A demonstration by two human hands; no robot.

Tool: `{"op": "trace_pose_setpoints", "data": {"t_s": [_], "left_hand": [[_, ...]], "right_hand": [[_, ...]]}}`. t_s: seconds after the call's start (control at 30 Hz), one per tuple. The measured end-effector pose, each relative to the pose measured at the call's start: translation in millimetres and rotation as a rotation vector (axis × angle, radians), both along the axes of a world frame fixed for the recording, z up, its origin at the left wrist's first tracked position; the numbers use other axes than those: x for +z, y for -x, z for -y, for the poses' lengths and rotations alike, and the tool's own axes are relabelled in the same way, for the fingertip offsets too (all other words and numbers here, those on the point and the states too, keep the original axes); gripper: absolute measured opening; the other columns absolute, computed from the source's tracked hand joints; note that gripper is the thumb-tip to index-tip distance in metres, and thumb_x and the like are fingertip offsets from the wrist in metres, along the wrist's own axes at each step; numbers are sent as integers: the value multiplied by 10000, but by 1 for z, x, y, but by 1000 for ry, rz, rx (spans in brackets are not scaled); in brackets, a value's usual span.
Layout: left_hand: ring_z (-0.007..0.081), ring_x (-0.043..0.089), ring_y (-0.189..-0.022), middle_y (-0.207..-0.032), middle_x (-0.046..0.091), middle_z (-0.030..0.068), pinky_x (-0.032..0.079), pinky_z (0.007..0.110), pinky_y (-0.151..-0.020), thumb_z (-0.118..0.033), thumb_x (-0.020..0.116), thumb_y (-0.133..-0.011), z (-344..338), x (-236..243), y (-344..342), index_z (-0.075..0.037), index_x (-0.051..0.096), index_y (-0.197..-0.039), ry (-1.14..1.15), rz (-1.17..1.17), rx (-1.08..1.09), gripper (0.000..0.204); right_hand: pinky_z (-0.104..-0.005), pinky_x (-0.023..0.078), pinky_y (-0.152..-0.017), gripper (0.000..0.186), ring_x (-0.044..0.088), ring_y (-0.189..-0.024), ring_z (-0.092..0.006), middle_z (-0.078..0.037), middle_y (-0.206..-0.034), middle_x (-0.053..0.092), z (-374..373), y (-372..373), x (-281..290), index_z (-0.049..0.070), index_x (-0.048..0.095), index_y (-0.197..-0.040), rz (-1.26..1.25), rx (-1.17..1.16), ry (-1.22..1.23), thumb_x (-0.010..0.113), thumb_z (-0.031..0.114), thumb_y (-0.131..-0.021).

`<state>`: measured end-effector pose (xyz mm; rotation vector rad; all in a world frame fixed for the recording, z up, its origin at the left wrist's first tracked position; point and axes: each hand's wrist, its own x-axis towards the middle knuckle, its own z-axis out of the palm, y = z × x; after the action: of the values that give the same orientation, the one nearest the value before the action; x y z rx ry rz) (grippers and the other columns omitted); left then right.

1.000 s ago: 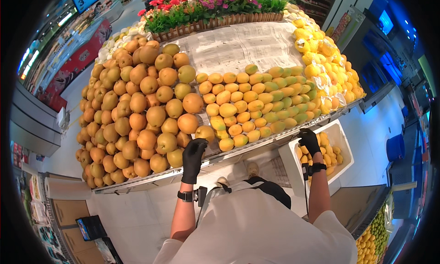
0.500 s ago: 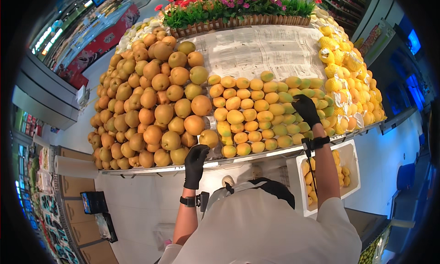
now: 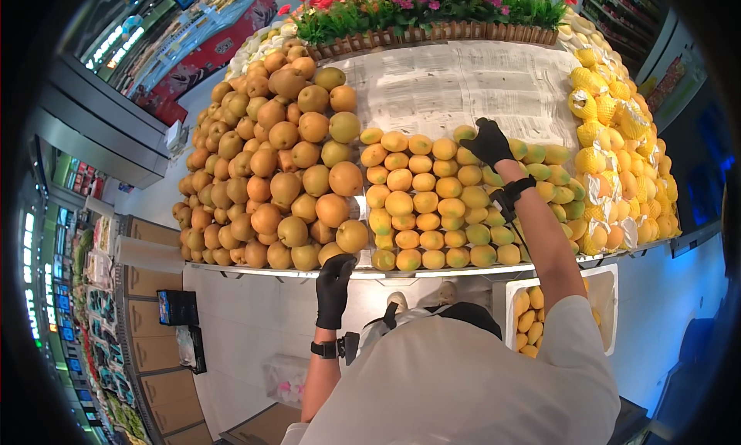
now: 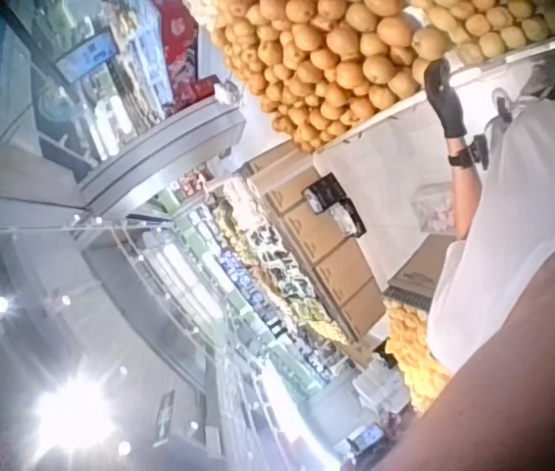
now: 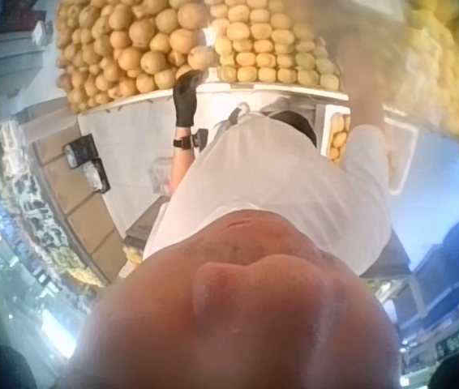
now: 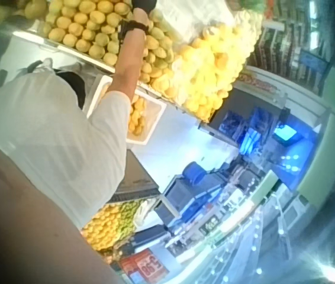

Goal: The person picks mangoes from a display shelf, briefly turns them over in their hands, and places them into a white bin. The person repeats this process for multiple mangoes throughout the clip.

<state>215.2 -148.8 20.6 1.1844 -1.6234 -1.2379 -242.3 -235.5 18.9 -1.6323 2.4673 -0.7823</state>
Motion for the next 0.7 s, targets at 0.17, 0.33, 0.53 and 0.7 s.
{"op": "trace_pose_setpoints", "data": {"t_s": [0.17,0.33,0.53,0.7], "left_hand": [[103,566,-819,-923,634,33,468,247,-738,-93,599,-888,-11,3,-1,0,601,-998,-28,33,56,144],[85,531,-782,-931,628,23,444,222,-715,-70,586,-894,-18,13,4,-2,604,-1019,-83,-13,85,144],[104,560,-799,-925,631,39,474,247,-714,-82,599,-880,-21,15,14,-1,601,-988,-53,5,89,135],[104,561,-801,-930,630,41,474,248,-716,-85,602,-881,-23,13,14,-2,601,-992,-65,28,96,139]], "right_hand": [[-427,516,-769,538,597,-942,-369,-198,-1119,526,9,-14,7,72,490,-1118,-46,23,-1,747,332,-723],[-440,503,-767,390,599,-940,-369,-201,-1016,589,16,2,9,62,495,-1080,-3,-28,26,675,245,-787],[-421,495,-805,385,595,-966,-361,-206,-1022,619,24,39,-9,66,538,-1103,88,15,81,665,241,-784],[-396,496,-828,473,602,-963,-342,-181,-1040,628,22,38,-8,84,555,-1124,41,89,-65,720,243,-710]]}}
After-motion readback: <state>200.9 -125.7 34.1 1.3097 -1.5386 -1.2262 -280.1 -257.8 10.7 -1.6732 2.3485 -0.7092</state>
